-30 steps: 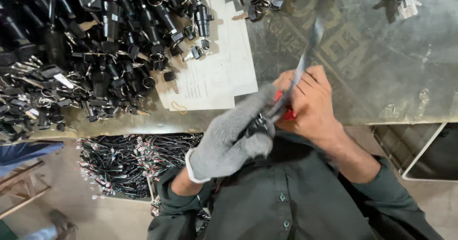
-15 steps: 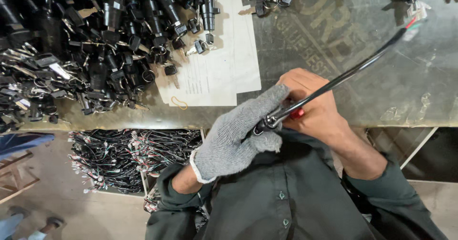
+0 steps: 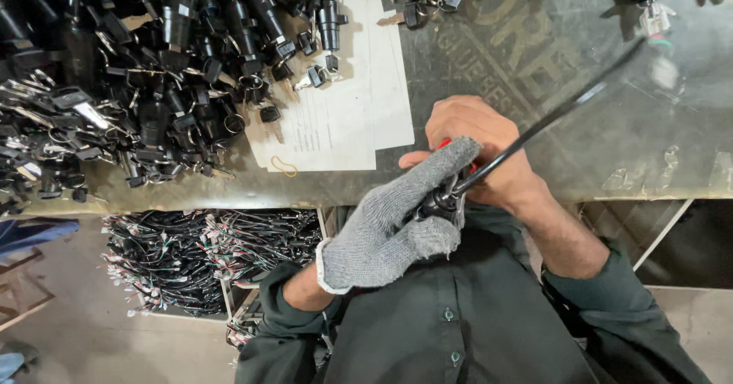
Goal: The person sits at a workbench and attaches black connector housings to the ends of black cables, using pliers to crimp or press the connectors into place. They handle one cable at a time, position the connector by hand, and set finished cables aside on the bench.
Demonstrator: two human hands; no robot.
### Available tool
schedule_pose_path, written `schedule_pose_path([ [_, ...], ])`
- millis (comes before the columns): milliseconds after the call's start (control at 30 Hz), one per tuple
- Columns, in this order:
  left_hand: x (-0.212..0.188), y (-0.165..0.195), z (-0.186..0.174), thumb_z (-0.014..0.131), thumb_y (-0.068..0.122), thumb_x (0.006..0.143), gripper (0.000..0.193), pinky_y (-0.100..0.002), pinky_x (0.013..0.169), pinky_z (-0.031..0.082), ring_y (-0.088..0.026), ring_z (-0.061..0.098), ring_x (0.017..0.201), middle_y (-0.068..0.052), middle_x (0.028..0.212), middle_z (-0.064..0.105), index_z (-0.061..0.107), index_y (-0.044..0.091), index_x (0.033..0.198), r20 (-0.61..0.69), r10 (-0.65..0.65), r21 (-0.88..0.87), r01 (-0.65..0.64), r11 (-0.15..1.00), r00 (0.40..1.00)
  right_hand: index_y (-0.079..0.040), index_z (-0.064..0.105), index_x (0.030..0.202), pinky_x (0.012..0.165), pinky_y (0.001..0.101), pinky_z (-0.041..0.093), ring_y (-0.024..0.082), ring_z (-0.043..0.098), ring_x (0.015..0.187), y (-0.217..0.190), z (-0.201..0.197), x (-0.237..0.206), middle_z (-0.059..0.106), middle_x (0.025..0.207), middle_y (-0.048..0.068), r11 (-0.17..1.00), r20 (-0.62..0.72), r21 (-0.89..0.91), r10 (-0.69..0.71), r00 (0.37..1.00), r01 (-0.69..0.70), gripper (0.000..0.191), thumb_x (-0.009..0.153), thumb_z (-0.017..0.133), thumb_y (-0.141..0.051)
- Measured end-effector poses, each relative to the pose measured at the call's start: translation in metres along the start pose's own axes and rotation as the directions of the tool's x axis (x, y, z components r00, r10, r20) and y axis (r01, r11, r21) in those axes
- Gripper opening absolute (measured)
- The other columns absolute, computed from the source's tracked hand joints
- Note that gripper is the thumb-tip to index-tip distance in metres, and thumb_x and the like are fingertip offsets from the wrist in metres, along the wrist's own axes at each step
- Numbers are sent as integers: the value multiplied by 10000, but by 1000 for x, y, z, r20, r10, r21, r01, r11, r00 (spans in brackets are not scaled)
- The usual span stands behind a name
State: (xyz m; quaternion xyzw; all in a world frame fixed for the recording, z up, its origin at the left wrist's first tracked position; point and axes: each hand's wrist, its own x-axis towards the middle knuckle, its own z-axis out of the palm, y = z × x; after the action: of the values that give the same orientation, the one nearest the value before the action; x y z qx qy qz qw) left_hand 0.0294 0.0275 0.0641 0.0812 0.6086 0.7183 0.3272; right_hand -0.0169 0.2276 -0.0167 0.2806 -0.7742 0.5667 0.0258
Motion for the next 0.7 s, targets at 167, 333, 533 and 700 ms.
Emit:
schedule_pose_path([
  [167, -4, 2, 1, 729, 65, 961, 729, -290, 944, 555, -105, 620, 991, -45, 1188, 636, 396, 85, 1609, -35, 0, 69, 3, 998, 999, -30, 514, 770, 650, 372, 453, 258, 535, 701, 0, 0, 5, 530, 749, 78, 997, 111, -1, 82, 990, -82, 461, 778, 958, -156],
  [333, -2, 4, 2, 746, 96, 967, 733, -319, 933, 570, -156, 627, 980, -89, 1193, 654, 428, 90, 1628, -61, 36, 136, -28, 990, 997, -10, 532, 852, 713, 410, 486, 292, 584, 801, -3, -4, 4, 568, 828, 91, 994, 133, 71, 69, 989, -79, 355, 756, 846, -144],
  [533, -22, 32, -13, 793, 225, 842, 602, -399, 712, 538, -305, 699, 884, -114, 1117, 711, 567, 99, 1385, -248, 356, 899, 77, 431, 901, -53, 635, 1109, 919, 470, 427, 341, 563, 1045, 1, -25, 7, 614, 1088, 132, 830, 39, -542, 183, 982, -133, 633, 741, 825, -532],
  [700, -70, 67, -89, 597, 71, 1030, 305, -318, 674, 522, -164, 648, 846, -114, 1124, 669, 570, 35, 1331, -298, 707, 954, 216, 206, 642, -42, 620, 1411, 1091, 550, 312, 386, 477, 1349, 10, -76, 34, 581, 1357, 170, 682, 57, -731, 83, 995, -15, 645, 1005, 753, -525],
])
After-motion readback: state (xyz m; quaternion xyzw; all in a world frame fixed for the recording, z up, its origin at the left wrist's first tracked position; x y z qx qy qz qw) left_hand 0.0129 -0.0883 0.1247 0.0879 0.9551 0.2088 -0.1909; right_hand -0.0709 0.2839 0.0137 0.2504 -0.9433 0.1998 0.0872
